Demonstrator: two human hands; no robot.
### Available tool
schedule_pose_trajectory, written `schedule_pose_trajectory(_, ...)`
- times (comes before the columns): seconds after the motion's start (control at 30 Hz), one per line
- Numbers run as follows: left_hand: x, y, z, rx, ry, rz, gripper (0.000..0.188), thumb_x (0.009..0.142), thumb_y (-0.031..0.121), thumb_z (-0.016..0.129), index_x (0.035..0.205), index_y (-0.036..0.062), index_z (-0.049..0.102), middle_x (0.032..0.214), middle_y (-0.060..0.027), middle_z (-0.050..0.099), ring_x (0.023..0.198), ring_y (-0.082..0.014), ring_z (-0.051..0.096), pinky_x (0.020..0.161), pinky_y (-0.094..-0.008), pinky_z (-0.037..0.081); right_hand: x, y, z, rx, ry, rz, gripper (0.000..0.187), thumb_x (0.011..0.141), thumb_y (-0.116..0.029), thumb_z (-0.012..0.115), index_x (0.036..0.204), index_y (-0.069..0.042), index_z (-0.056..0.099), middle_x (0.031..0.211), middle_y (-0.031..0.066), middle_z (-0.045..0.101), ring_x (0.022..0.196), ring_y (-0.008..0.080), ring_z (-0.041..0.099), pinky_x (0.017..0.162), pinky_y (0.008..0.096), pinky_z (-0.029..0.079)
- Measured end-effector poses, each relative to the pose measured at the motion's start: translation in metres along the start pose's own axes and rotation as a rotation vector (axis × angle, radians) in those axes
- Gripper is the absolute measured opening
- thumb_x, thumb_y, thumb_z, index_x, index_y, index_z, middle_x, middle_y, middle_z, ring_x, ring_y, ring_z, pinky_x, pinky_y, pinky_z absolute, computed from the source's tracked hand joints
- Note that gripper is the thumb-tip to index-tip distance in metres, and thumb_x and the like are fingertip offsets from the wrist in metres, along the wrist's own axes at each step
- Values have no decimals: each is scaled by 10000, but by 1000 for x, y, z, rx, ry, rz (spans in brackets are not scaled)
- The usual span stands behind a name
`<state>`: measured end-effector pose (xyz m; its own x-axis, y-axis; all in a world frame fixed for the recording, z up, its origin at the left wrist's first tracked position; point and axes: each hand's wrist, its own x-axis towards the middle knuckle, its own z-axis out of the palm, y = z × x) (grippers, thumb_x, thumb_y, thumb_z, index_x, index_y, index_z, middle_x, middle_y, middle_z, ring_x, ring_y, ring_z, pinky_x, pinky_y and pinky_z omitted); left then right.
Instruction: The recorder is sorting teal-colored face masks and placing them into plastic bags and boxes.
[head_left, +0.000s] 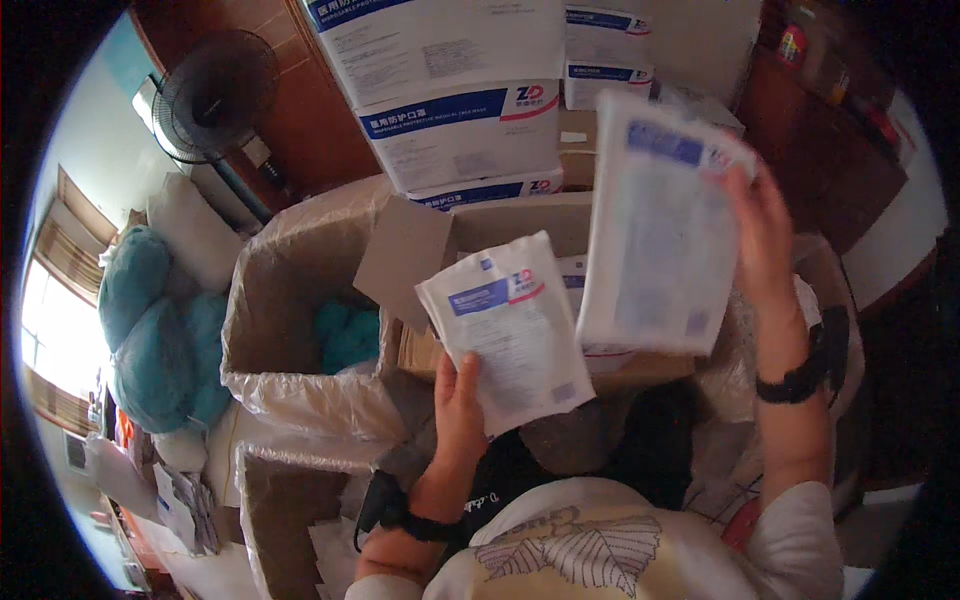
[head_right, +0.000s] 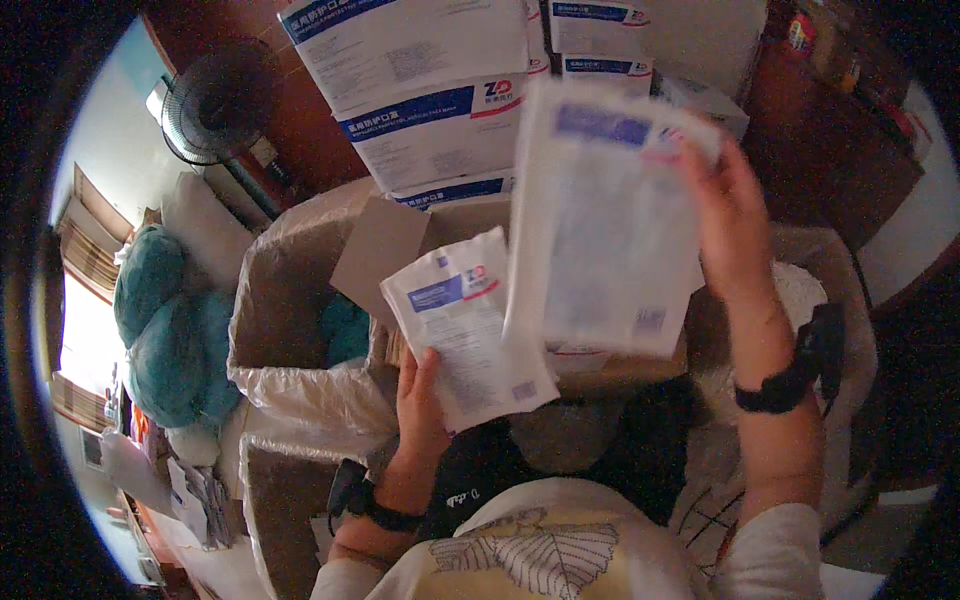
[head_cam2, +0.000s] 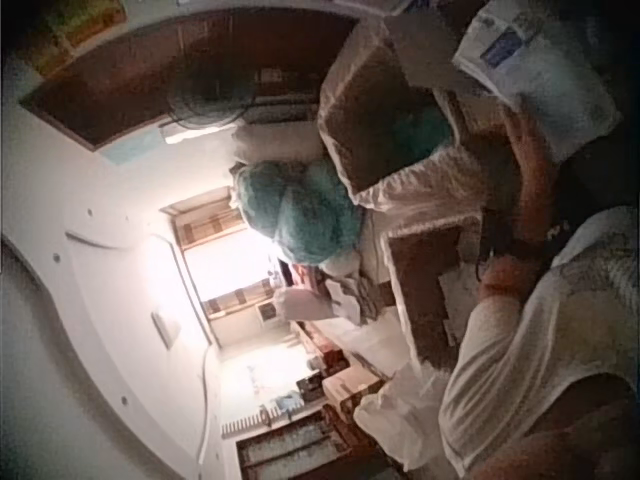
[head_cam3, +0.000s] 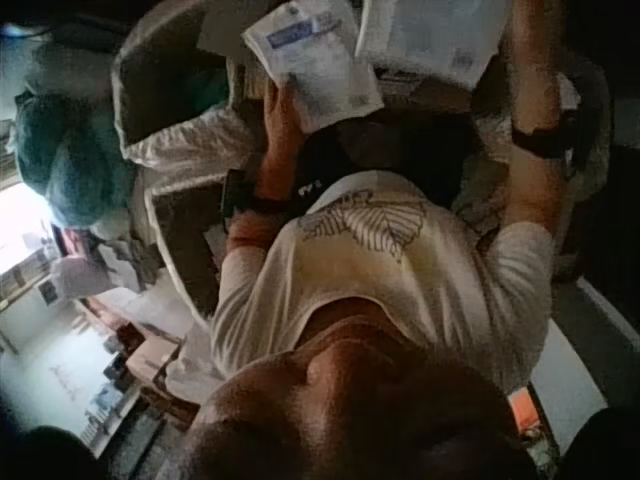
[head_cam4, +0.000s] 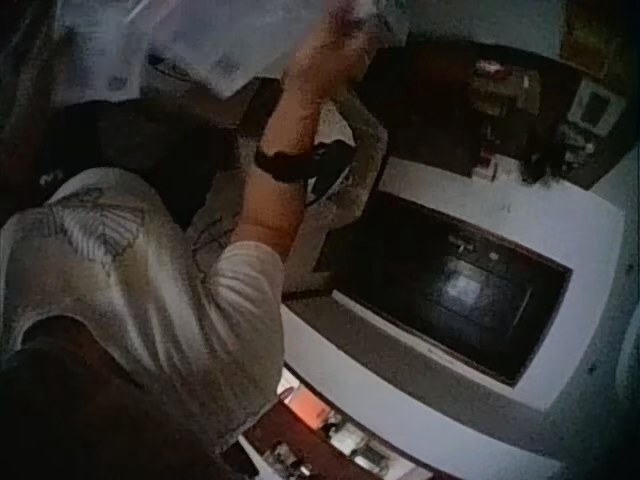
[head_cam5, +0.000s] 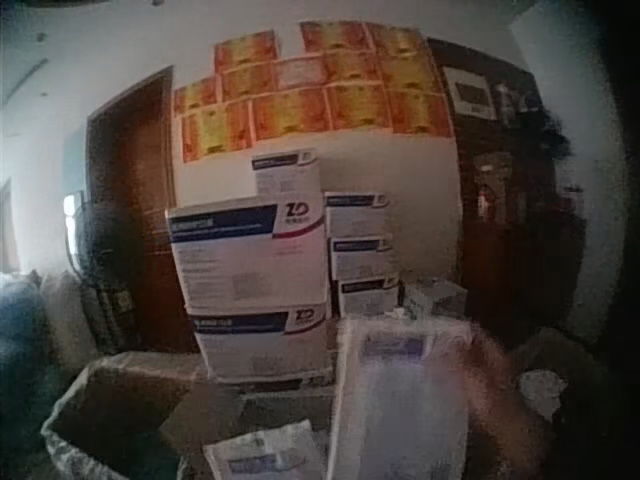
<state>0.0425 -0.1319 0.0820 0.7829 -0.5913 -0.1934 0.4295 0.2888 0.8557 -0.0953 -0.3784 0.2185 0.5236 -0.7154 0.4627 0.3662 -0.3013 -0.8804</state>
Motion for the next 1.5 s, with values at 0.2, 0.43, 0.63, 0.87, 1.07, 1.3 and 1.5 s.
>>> schedule_pose_trajectory(0.2,-41,-5,23,12,46,-93,393,907,277,401,1255,97,368,1151,-75,489,1025,-189,495,859,-336,415,-59,10,58,-333,-456,70,452,841,-172,546,1240,-56,369,1017,128,566,871,183,582,751,297,453)
schedule_pose_trajectory(0.43,-55,-6,25,7,-71,8,403,875,250,480,1218,77,357,1126,-102,488,990,-226,513,831,-351,437,-76,34,75,-461,-409,-65,483,817,-194,570,1229,-66,353,845,204,595,750,335,602,640,377,475)
schedule_pose_trajectory(0.63,-44,7,15,-118,90,68,389,858,171,504,1198,78,341,1139,-104,473,991,-237,512,840,-398,444,-78,42,69,-451,-287,-192,528,808,-237,580,1229,-7,360,881,175,600,798,324,595,703,358,468)
schedule_pose_trajectory(0.87,-52,14,-13,-241,95,153,427,858,154,480,1238,90,296,1172,-123,450,1027,-271,500,858,-427,440,-120,16,76,-449,-743,233,387,826,-322,531,1031,6,503,770,200,594,725,352,584,663,411,457)
schedule_pose_trajectory(1.07,-60,-7,-27,-201,204,303,436,858,156,485,1243,109,287,1181,-116,443,1033,-257,495,871,-409,430,-135,22,94,-496,-729,123,306,834,-310,500,887,-11,532,659,206,576,614,380,566,574,468,434)
schedule_pose_trajectory(1.3,-64,-17,-39,-147,206,403,417,849,135,510,1212,105,307,1174,-123,442,1006,-252,509,836,-396,455,-144,41,109,-479,-662,37,218,834,-234,528,820,-17,509,695,169,543,673,373,527,592,422,415)
schedule_pose_trajectory(1.5,-72,-21,-42,-196,219,346,417,849,139,512,1210,106,308,1172,-122,444,997,-255,514,825,-392,461,-147,44,110,-148,-573,313,295,822,-292,559,786,-6,499,688,133,534,647,223,536,600,342,422)
